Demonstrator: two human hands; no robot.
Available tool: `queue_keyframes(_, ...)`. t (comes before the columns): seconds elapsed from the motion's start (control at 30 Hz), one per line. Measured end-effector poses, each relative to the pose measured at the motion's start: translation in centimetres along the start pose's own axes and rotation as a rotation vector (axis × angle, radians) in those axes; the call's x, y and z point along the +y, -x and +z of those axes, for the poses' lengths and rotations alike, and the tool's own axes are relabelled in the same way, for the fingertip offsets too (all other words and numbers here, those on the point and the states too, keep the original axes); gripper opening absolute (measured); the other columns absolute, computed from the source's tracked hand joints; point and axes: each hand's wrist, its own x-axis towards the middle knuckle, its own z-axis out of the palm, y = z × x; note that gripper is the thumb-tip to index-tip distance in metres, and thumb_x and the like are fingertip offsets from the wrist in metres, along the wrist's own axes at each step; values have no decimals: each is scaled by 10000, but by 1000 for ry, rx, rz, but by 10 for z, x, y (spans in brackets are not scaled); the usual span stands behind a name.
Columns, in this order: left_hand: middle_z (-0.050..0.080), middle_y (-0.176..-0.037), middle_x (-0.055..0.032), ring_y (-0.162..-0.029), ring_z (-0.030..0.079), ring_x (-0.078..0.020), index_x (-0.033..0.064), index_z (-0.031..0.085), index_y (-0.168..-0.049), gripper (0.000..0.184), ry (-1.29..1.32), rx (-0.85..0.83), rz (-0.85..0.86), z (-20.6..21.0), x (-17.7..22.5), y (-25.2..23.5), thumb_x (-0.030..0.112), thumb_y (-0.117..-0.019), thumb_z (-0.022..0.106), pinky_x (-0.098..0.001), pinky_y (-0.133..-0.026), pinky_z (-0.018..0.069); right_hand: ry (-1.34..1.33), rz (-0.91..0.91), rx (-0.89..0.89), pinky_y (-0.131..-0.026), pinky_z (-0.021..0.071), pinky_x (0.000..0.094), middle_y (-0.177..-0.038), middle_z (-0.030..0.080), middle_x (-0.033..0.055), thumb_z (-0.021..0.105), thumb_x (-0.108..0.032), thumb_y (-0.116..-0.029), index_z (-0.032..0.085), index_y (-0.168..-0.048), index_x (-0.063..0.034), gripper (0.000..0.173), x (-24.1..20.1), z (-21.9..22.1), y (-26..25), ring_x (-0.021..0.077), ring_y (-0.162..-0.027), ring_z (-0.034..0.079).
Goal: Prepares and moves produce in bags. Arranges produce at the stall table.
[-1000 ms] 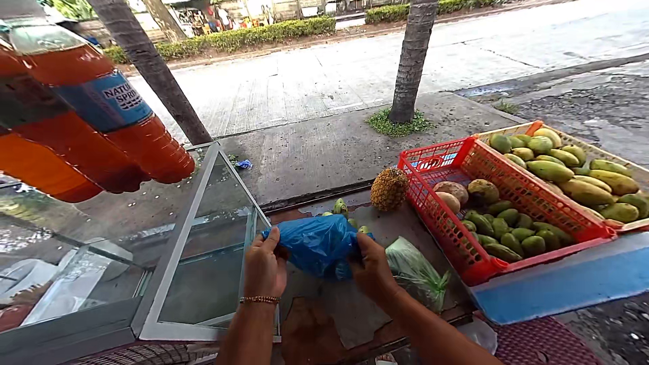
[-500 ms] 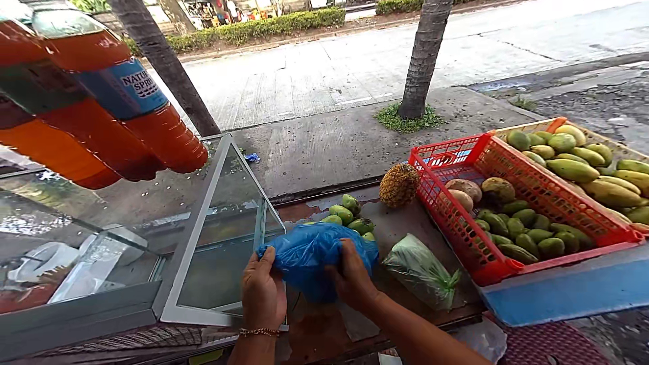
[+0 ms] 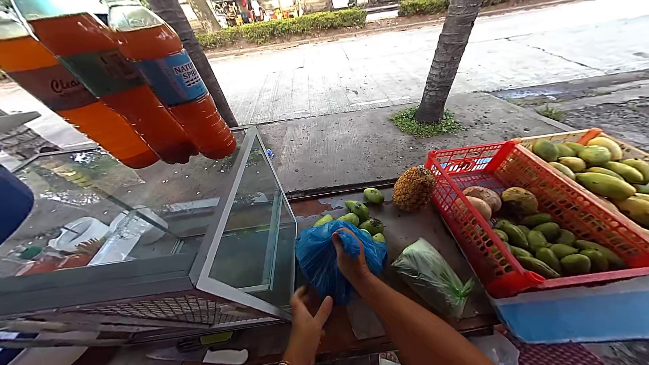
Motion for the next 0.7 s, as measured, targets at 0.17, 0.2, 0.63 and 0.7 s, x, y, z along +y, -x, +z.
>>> queue_keyframes(0.17,139,-1643,-310,-1377,391,-575,175,-71,-1619,918,501,-19,-585,29,-51,-19,473,-1029,565,-729,-907,486,-204,249,-37,-1003,501,338,-1102,685,173,576,-117,-1038,654,-1154,67,231,-12,-5,-34,171,-1089,632)
queue_keyframes(0.2,129,-1648,-303,-1392,375,-577,184,-72,-1618,936,523,-15,-579,36,-51,-24,463,-1018,591,-737,-910,488,-185,234,-39,-992,508,365,-1097,687,170,568,-144,-1048,659,-1155,55,244,-16,-8,-45,183,-1080,637)
queue_keyframes(0.63,376,-1457,-343,-964,670,-481,292,-158,-1576,1190,536,125,-430,96,-17,-74,61,-888,785,-585,-634,581,563,-358,-292,-969,437,683,-1148,691,156,707,-230,-905,731,-1136,-154,244,60,-70,-13,397,-1139,623)
queue_keyframes(0.7,229,-1515,-391,-1063,606,-560,279,-182,-1578,1318,419,224,-443,98,-29,-78,78,-807,868,-638,-660,578,678,-296,-268,-964,419,716,-1218,681,158,762,-325,-860,715,-1204,-206,367,78,-68,15,431,-1198,596)
